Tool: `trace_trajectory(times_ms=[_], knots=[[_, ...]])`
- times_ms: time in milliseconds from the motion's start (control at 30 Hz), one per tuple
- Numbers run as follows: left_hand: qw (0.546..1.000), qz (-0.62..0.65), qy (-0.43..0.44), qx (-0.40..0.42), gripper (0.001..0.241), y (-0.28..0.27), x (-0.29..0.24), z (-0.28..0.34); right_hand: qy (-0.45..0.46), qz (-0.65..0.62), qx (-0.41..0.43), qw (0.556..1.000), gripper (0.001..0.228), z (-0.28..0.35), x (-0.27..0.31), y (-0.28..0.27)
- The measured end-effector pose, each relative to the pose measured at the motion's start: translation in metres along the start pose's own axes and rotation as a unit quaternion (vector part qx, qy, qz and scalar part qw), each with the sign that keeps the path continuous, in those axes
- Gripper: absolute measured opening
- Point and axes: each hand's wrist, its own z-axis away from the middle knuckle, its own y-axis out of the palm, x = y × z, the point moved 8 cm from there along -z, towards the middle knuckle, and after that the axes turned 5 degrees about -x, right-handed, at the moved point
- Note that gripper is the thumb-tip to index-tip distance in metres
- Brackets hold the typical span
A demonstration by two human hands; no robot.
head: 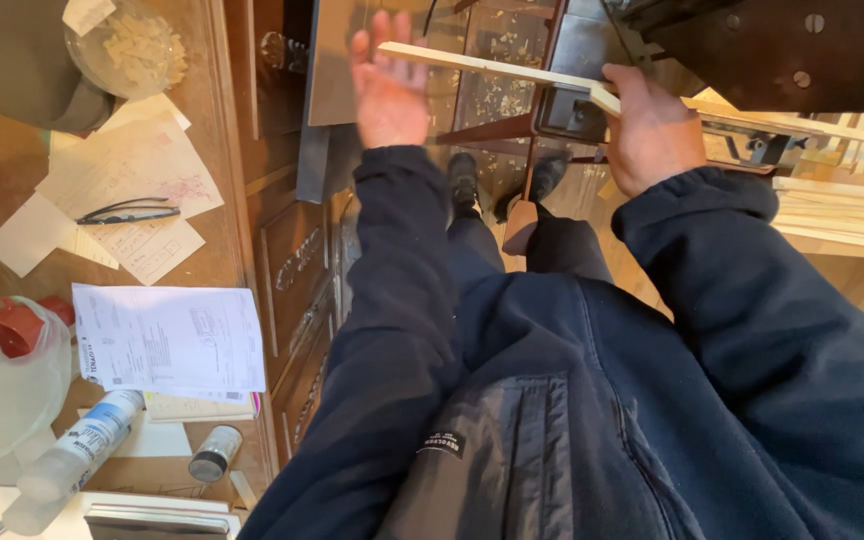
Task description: Cutting wooden molding strips using a manual miter trimmer for picture framing.
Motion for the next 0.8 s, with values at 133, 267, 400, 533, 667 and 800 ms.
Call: trace_trajectory(times_ms=[133, 267, 400, 533, 667, 800], knots=[[0.992, -0.053, -0.018, -0.115, 0.012, -0.109, -0.008, 0.015, -0.038, 0.009, -0.022, 0.999, 0.052, 0.001, 0.003, -0.002], [0.905, -0.341, -0.253, -0.016, 0.008, -0.042, 0.043, 0.093, -0.019, -0.010, -0.017, 1.000, 0.043, -0.001, 0.003, -0.003], [0.819, -0.527, -0.218, 0.063, 0.013, 0.022, 0.096, 0.147, -0.022, -0.007, -0.020, 1.000, 0.044, -0.001, 0.008, -0.008], [0.812, -0.564, -0.134, 0.069, 0.019, 0.111, 0.108, 0.147, -0.022, -0.013, -0.013, 1.000, 0.045, -0.001, 0.002, -0.003], [0.800, -0.588, -0.115, 0.040, 0.022, 0.145, 0.116, 0.135, -0.007, -0.015, -0.012, 1.000, 0.046, -0.001, 0.000, -0.002], [0.838, -0.537, -0.093, 0.038, 0.021, 0.144, 0.129, 0.123, -0.005, -0.003, -0.017, 1.000, 0.043, 0.000, 0.001, -0.004]])
